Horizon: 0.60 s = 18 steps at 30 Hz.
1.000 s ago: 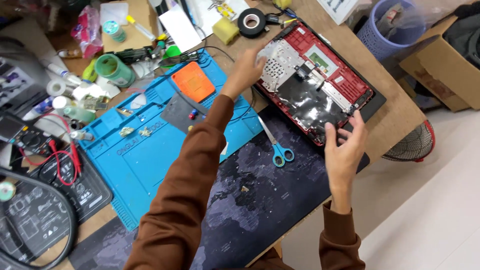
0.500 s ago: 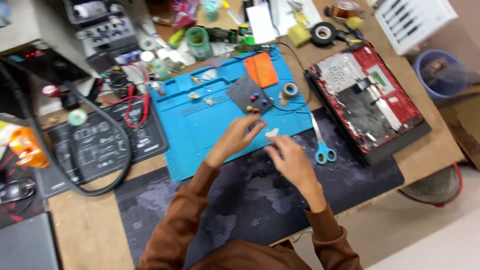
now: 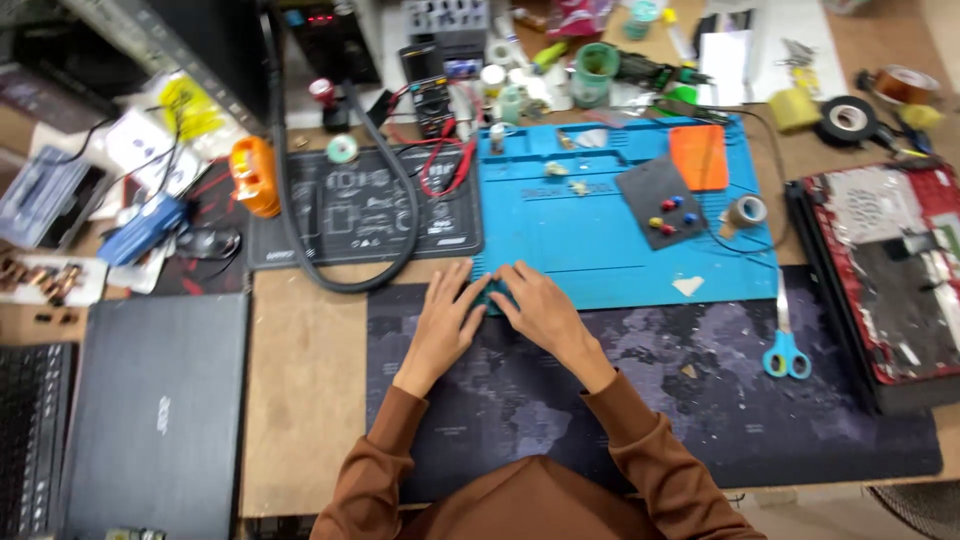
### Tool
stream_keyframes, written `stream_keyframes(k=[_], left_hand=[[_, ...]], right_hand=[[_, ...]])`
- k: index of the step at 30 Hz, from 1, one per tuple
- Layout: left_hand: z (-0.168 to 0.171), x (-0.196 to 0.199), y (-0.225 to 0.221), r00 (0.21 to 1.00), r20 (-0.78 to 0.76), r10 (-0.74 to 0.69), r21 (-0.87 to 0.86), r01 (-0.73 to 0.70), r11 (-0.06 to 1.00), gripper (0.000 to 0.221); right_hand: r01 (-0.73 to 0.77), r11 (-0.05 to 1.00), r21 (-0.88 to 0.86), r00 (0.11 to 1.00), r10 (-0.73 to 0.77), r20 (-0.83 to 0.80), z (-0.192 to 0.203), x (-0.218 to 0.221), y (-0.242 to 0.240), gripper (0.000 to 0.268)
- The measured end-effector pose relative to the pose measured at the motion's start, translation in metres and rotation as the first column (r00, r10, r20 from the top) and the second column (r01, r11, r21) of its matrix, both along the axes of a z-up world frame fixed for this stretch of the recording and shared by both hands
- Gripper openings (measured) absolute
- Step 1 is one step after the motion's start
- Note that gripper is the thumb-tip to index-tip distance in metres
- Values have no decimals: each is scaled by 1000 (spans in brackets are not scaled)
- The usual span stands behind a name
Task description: Disassembling a laptop to access and work on the motherboard using a screwdriver and specialized tools.
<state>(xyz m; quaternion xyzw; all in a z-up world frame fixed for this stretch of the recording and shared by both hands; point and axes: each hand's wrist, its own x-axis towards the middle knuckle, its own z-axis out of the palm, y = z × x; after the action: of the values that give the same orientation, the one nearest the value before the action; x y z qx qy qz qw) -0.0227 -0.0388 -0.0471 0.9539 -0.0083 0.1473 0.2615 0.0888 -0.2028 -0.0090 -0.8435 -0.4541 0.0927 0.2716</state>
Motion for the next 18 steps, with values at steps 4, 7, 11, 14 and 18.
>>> stream_keyframes(k=[4, 7, 11, 14, 18], left_hand=[[6, -17, 10, 1000, -11, 7, -94, -8, 996, 47], [11, -22, 17, 1000, -5, 8, -154, -9, 988, 49], [12, -27, 27, 1000, -23, 21, -311, -27, 950, 42], [13, -29, 34, 997, 4, 73, -511, -61, 857, 39], [46, -40, 44, 970, 60, 234, -693, -129, 710, 39]], right_hand=[[3, 1000, -14, 999, -2, 46, -5, -2, 22, 28], [-16, 999, -50, 999, 18, 45, 13, -3, 30, 18], [-20, 997, -73, 1000, 20, -9, 26, -7, 34, 17], [-18, 997, -71, 1000, 18, -9, 26, -9, 41, 15], [-32, 999, -8, 999, 31, -27, 34, -19, 60, 13]])
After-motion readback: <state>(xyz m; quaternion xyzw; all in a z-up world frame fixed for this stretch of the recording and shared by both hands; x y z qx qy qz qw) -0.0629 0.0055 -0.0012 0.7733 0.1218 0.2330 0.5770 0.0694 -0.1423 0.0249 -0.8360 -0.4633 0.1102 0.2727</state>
